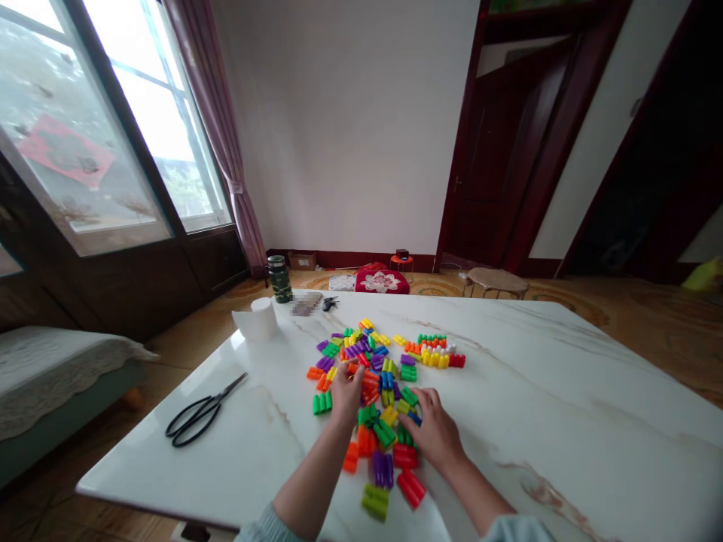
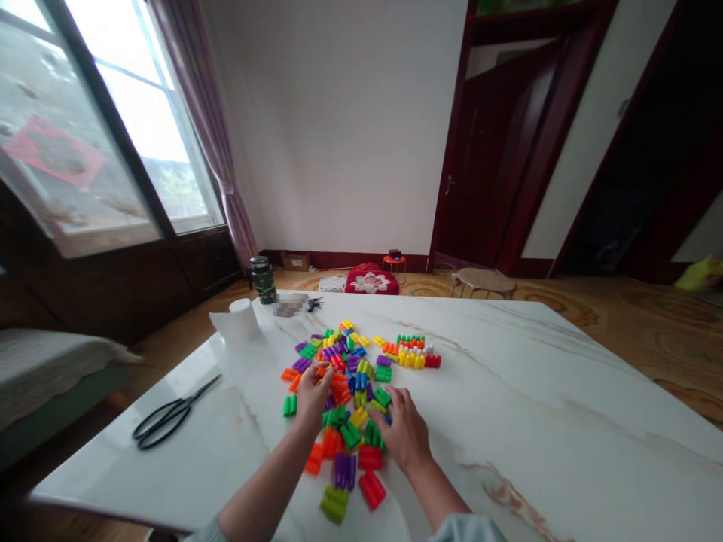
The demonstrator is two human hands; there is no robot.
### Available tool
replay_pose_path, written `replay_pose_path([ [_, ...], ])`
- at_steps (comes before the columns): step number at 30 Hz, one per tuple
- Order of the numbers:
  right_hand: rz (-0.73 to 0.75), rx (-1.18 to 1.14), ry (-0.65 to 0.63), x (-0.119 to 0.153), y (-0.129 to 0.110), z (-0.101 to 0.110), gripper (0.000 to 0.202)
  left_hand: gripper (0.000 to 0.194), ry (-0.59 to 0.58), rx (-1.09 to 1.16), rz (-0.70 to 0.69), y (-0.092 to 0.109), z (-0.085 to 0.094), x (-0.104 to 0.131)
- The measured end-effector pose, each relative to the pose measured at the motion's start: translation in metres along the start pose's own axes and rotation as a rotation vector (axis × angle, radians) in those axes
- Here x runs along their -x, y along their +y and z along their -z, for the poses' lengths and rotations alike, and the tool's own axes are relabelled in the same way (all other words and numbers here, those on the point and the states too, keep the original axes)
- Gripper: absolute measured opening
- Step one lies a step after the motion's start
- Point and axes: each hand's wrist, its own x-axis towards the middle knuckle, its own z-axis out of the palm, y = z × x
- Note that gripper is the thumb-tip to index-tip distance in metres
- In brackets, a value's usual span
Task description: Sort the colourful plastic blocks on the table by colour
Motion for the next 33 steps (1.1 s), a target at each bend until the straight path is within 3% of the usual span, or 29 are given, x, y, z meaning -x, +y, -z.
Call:
replay_pose_path([
  [3, 0.014, -0.028, 0.022, -0.003, -0.013, -0.015, 0.023, 0.041, -0.094, -0.020, -0.015, 0.010, -0.001, -0.011],
  [7, 0.059, -0.180, 0.089, -0.022, -0.023, -0.015, 0.021, 0.045, -0.324, -0.183, -0.200, 0.027, 0.012, -0.002],
  [11, 0.069, -0.200, 0.142, -0.021, -0.020, 0.002, 0.024, 0.058, -0.503, -0.370, -0.309, 0.027, 0.051, 0.046],
  [15, 0.130, -0.003, 0.086, 0.018, 0.000, 0.007, 0.037, 0.076, -0.657, -0.422, -0.397, 0.008, 0.085, 0.099],
  [18, 0.152, 0.134, -0.015, 0.046, 0.010, 0.001, 0.055, 0.086, -0.642, -0.486, -0.408, -0.006, 0.089, 0.114],
  [22, 0.181, 0.230, -0.087, 0.054, 0.012, -0.005, 0.061, 0.082, -0.593, -0.521, -0.428, -0.011, 0.070, 0.098],
  [27, 0.191, 0.259, -0.050, 0.049, 0.016, -0.009, 0.059, 0.074, -0.578, -0.648, -0.526, -0.007, 0.050, 0.071],
  [33, 0.183, 0.228, 0.003, 0.049, 0.023, -0.014, 0.050, 0.071, -0.491, -1.001, -0.705, -0.011, 0.050, 0.068],
])
